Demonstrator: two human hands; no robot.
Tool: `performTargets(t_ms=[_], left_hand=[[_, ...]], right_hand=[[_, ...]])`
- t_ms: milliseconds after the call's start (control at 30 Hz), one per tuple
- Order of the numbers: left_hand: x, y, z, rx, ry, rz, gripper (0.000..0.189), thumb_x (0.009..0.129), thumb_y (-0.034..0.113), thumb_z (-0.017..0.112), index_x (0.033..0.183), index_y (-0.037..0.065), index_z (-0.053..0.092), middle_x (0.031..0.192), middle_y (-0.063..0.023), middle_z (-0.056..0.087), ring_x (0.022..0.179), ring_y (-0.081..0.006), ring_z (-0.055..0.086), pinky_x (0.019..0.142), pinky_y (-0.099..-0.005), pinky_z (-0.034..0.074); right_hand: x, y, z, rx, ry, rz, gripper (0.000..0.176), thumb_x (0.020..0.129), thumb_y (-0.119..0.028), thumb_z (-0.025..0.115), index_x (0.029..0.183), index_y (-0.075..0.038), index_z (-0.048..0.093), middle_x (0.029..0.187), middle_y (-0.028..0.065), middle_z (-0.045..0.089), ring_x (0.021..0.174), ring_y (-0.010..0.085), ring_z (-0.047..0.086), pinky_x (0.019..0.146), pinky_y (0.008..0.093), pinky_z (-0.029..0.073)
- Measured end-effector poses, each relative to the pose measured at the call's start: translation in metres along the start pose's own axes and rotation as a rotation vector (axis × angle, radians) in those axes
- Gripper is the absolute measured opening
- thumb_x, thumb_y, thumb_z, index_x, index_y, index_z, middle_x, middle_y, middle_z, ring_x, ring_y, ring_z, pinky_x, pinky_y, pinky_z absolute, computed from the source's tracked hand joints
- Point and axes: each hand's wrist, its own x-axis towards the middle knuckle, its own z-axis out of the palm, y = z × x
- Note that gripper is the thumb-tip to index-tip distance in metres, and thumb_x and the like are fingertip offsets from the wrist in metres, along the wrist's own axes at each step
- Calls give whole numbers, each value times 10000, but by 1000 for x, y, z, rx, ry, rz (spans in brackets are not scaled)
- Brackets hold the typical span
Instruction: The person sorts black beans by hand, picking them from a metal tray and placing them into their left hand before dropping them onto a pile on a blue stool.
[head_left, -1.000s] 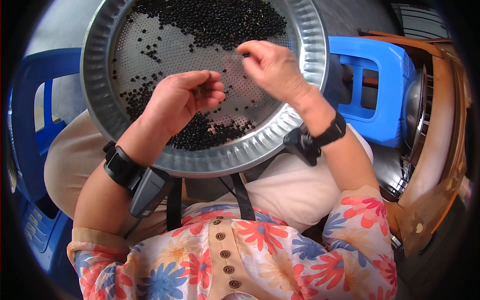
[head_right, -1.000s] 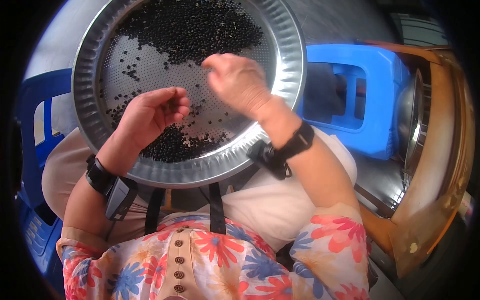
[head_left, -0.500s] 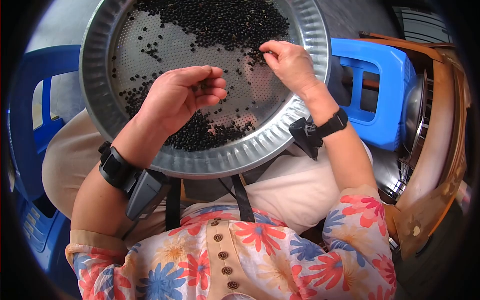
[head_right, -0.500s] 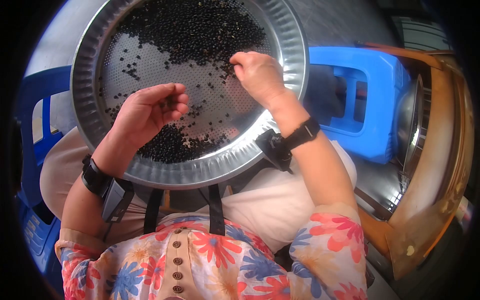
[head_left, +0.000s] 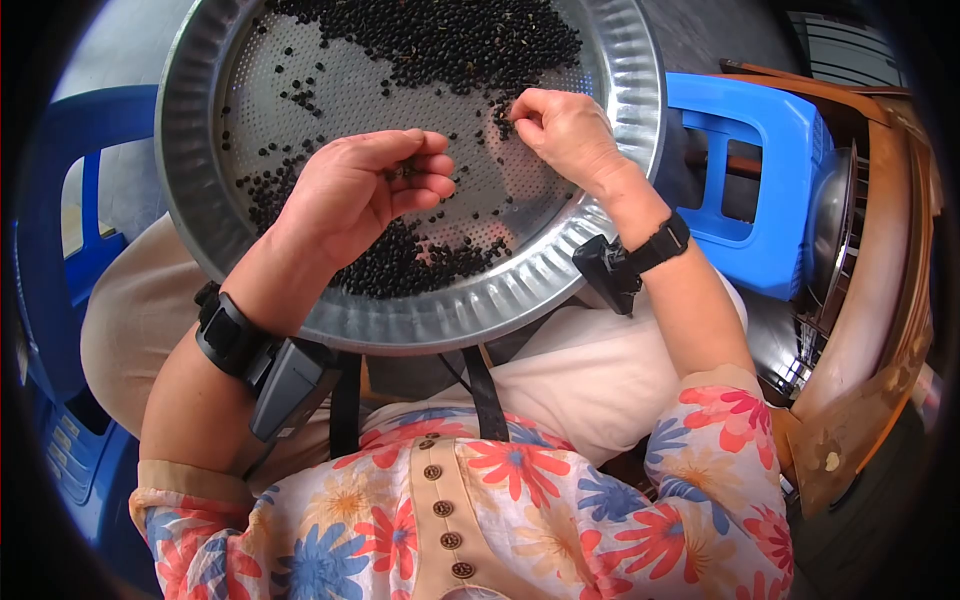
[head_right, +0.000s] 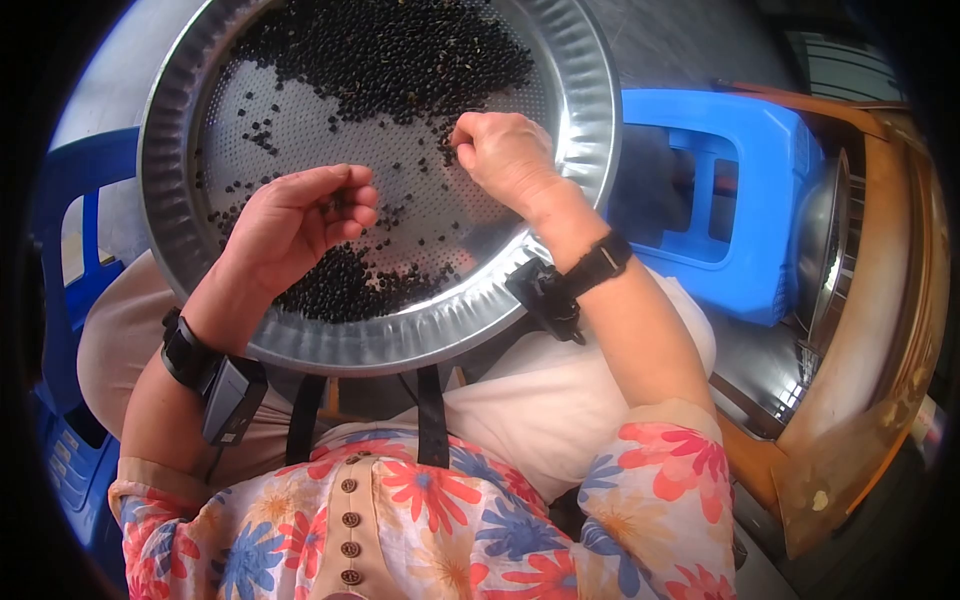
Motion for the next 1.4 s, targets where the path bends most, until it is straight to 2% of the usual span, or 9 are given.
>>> performTargets(t_ms=[167, 267, 333, 667, 767, 1100, 1200, 1333, 1400], left_hand=[[-1, -1, 1, 21, 2, -13, 244, 930, 130, 434, 1004, -59, 569, 858, -112, 631, 729, -159, 632, 637, -238, 536], [-1, -1, 2, 21, 7, -20, 243, 928, 131, 437, 1001, -58, 571, 857, -114, 631, 725, -161, 630, 632, -239, 534], [0, -2, 1, 16, 5, -20, 241, 927, 132, 441, 997, -56, 572, 854, -114, 631, 723, -163, 629, 629, -240, 533], [-1, -3, -2, -3, -3, -3, 243, 916, 135, 465, 981, -73, 571, 845, -130, 623, 711, -175, 633, 612, -234, 540], [-2, -3, -2, -1, 0, -3, 240, 916, 136, 465, 977, -71, 570, 844, -129, 622, 712, -175, 632, 614, -233, 538], [0, -9, 1, 11, 34, -46, 244, 926, 138, 441, 988, -63, 566, 846, -120, 630, 724, -169, 632, 637, -241, 534], [1, -12, 1, -15, 53, -54, 251, 927, 144, 436, 985, -63, 566, 851, -122, 629, 729, -176, 632, 647, -250, 534], [9, -24, -5, -117, 46, -32, 263, 931, 153, 423, 974, -63, 567, 849, -122, 626, 721, -189, 630, 651, -265, 531], [6, -25, -7, -85, 18, -70, 262, 932, 150, 419, 970, -62, 568, 845, -122, 626, 719, -190, 630, 647, -266, 530]], right_hand=[[3, -7, -8, 56, -62, 124, 139, 782, -166, 533, 838, -111, 648, 789, 78, 651, 780, 272, 616, 734, 372, 481], [4, -11, -1, 112, -48, 133, 136, 789, -176, 536, 836, -113, 647, 785, 76, 650, 776, 275, 615, 723, 377, 481], [5, -10, 7, 118, 75, 15, 104, 772, -149, 605, 821, -64, 637, 682, 88, 621, 611, 206, 604, 588, 313, 479], [5, -17, 5, -69, -23, -8, 123, 776, -169, 561, 786, -71, 635, 691, 112, 627, 646, 272, 615, 616, 366, 485], [6, -15, -3, 13, -105, 139, 143, 776, -188, 546, 795, -83, 641, 763, 109, 643, 751, 290, 615, 711, 378, 480], [6, -18, -18, 655, -125, 279, 149, 780, -155, 588, 773, -15, 640, 646, 83, 626, 592, 137, 589, 580, 272, 472], [-2, -40, -18, 802, -190, 217, 126, 788, -131, 580, 815, -21, 635, 663, 86, 626, 598, 118, 582, 563, 260, 467], [-26, -83, -2, 273, -79, -320, 148, 796, -194, 567, 843, -74, 640, 725, 115, 629, 632, 255, 611, 601, 330, 491], [-28, -83, -5, 280, -83, -278, 171, 797, -229, 559, 780, -78, 638, 735, 118, 633, 665, 296, 611, 625, 356, 492]])
